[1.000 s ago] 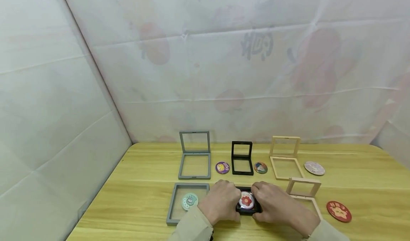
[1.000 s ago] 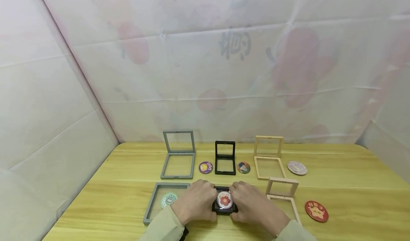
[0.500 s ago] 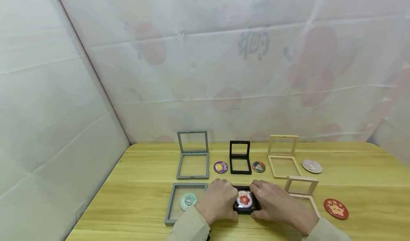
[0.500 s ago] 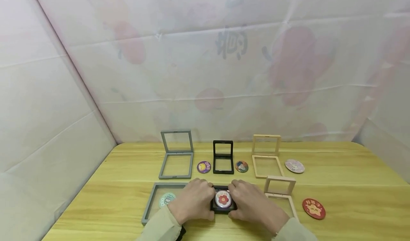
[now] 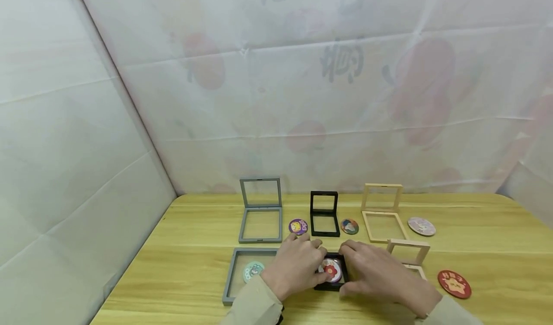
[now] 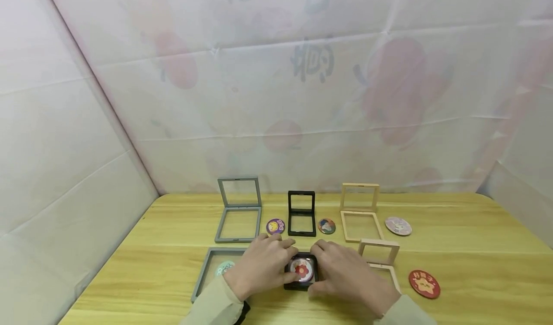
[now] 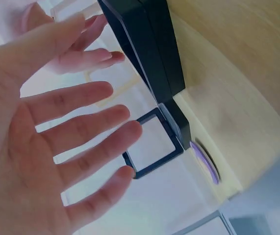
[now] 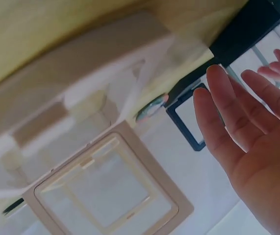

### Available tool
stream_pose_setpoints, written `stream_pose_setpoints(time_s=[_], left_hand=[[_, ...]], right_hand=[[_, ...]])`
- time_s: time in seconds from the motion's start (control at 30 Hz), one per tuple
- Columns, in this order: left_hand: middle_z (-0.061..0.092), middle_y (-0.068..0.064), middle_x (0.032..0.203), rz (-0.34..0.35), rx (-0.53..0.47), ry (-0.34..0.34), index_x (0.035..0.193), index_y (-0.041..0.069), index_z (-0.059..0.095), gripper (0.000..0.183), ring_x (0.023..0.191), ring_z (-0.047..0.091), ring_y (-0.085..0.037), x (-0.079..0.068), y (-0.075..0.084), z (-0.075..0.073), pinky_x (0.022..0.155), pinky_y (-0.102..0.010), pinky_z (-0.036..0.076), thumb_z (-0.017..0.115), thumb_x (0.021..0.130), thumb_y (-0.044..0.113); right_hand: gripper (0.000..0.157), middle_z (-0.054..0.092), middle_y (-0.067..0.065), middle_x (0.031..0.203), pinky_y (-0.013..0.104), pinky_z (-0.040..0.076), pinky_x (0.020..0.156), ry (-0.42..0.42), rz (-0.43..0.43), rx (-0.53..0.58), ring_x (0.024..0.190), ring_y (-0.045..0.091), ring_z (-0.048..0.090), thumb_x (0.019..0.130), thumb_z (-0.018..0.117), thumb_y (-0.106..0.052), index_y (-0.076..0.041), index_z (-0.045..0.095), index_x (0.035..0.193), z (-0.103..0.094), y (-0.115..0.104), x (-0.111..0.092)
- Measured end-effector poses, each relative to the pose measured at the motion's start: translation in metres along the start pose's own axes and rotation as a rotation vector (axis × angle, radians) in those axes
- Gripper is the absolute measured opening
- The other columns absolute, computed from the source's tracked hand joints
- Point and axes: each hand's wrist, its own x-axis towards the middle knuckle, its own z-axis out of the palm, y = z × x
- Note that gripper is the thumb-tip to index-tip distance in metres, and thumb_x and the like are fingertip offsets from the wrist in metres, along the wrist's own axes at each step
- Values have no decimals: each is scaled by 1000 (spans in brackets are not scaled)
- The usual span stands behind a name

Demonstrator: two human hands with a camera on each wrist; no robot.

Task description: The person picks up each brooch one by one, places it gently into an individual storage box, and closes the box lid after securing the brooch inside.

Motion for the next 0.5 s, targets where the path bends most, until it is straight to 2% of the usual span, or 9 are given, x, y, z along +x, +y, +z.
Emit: stream_pose_setpoints(time_s=[0.2,0.33,0.5], left_hand=[[71,13,82,37,-42,70,83,23,75,18,68,56,-8,6,4,1,73,-30,51,77,89,39],[69,13,79,49,-68,65,80,23,73,16,65,52,-7,10,7,-1,73,-30,51,77,89,35],[66,15,74,65,-98,68,73,24,68,22,64,50,-5,12,11,-3,67,-28,47,76,90,34]], right_hand=[[48,69,5,106,38,57,70,3,-6,21,88,21,67,80,84,-46,-10,67,107,-8,6,-6],[39,70,5,103,35,57,67,-10,11,45,86,20,67,81,85,-37,-11,68,104,-10,9,-11],[34,70,1,102,34,56,67,-14,30,51,86,17,66,83,84,-35,-13,69,104,-14,12,-18]])
